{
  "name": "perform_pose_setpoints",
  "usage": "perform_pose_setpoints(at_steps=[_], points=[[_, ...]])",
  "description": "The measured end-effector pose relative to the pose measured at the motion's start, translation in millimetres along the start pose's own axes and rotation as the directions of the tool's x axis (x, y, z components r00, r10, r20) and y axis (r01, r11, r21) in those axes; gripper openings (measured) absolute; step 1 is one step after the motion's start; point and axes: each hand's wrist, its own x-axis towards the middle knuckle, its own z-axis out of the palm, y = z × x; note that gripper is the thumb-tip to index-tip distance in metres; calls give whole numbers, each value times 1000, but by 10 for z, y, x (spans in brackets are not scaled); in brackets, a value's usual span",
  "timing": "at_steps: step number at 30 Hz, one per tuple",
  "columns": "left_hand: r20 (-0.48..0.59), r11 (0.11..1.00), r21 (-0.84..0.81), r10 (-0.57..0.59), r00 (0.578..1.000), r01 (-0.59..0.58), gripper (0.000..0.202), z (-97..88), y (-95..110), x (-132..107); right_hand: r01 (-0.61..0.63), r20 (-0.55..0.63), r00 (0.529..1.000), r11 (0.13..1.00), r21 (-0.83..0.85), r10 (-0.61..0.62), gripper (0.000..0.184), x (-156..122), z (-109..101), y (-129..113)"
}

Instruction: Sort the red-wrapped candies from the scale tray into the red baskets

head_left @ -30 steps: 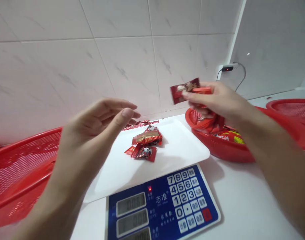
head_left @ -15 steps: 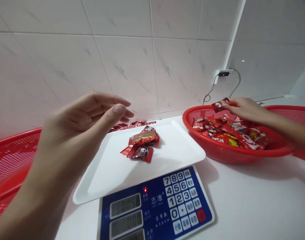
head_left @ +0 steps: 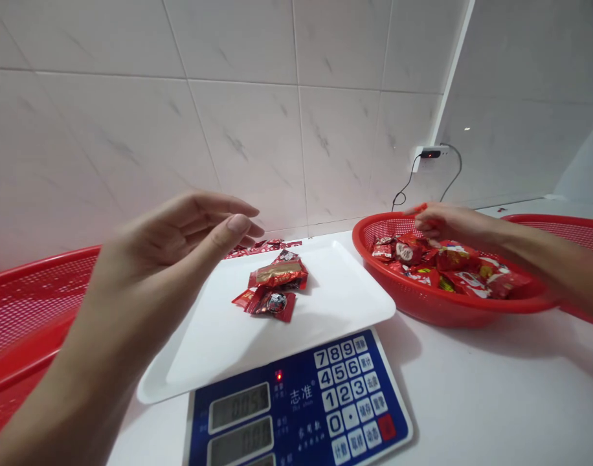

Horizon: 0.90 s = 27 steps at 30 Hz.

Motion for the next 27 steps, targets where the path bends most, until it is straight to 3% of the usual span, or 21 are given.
perform_pose_setpoints(at_steps=[2, 4, 6, 8, 10, 14, 17, 22, 27], points=[[80, 1000, 1, 14, 997, -14, 7, -11, -8, 0, -141, 257, 958, 990, 22, 130, 15, -85, 288, -278], [203, 999, 5, 46, 978, -48, 11, -26, -31, 10, -109, 375, 922, 994, 23, 92, 13, -168, 612, -553], [312, 997, 24, 68, 948, -80, 19, -45, -67, 25, -37, 549, 836, 998, 60, -2, 17, -215, 911, -759], [355, 991, 70, 81, 931, -113, 21, -65, -104, 42, 34, 633, 769, 994, 99, -89, 22, -213, 1142, -860], [349, 981, 130, 88, 933, -141, 18, -86, -130, 63, 80, 635, 759, 988, 131, -146, 26, -178, 1291, -866], [401, 988, 133, 14, 916, -73, 24, -120, -146, 118, 66, 549, 820, 979, 194, -164, 28, -115, 1395, -754], [479, 992, 120, -92, 873, 39, 27, -132, -158, 161, -10, 526, 842, 972, 237, -120, 23, -108, 1396, -699], [587, 977, 148, -214, 781, 156, 31, -136, -199, 182, -62, 553, 832, 982, 177, -47, 20, -117, 1398, -687], [583, 991, 87, -137, 801, 105, 18, -83, -244, 162, -38, 558, 829, 989, 141, -48, 21, -99, 1436, -625]])
